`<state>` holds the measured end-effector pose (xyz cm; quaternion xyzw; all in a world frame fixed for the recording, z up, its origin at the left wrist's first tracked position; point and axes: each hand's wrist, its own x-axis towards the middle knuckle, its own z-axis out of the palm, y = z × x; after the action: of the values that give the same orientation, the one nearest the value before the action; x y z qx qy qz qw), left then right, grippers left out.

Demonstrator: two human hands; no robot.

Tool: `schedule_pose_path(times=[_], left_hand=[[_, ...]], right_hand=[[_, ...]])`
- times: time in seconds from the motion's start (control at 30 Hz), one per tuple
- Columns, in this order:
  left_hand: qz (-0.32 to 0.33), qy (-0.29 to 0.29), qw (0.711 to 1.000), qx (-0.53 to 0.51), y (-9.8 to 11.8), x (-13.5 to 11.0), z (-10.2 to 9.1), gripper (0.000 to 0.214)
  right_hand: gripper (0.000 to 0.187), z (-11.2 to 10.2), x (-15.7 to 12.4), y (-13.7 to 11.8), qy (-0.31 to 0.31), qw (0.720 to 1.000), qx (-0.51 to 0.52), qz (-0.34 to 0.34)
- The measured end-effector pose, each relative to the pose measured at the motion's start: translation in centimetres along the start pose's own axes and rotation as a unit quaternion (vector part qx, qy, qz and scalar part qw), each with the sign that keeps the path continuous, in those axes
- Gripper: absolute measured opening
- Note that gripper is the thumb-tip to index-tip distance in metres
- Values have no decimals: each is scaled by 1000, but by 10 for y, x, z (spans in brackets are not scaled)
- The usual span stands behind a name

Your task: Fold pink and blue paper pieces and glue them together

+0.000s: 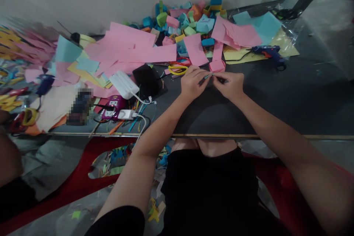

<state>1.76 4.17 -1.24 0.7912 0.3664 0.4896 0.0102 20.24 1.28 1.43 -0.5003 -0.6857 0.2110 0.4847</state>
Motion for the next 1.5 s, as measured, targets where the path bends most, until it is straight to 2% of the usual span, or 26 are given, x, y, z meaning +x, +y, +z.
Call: schedule_pose_path(times=[0.2, 0.33, 0.47, 0.57, 0.73, 0.87, 1.1, 1.3, 1.5], left_hand=[[-54, -36, 997, -33, 0, -2, 0, 35], [-36, -32, 999, -18, -4, -5, 1, 32], [-15, -15, 1000, 9, -4, -9, 3, 31], [-25, -11, 1000, 14, 0, -12, 6, 32], [-60, -42, 996, -40, 4, -13, 14, 41], [-47, -73, 994, -67, 3, -13, 20, 47], [1, -125, 990, -70, -6, -15, 26, 54], [38, -103, 990, -93, -20, -17, 39, 56], [-16, -113, 987, -115, -16, -12, 30, 52]], right_hand=[[16, -1, -1, 2, -12, 1000, -2, -13], [21, -1, -4, -1, -10, 1000, 0, -30], [26, 1, -8, -4, -8, 999, 33, -4], [29, 5, -9, -5, 1, 997, 75, 15], [37, 9, -7, -6, -3, 991, 131, 33], [45, 11, -4, -2, 2, 988, 143, 62], [41, 14, -3, 5, 19, 982, 167, 82], [36, 14, -1, 13, 19, 976, 197, 89], [38, 18, 2, 16, 10, 971, 219, 98]])
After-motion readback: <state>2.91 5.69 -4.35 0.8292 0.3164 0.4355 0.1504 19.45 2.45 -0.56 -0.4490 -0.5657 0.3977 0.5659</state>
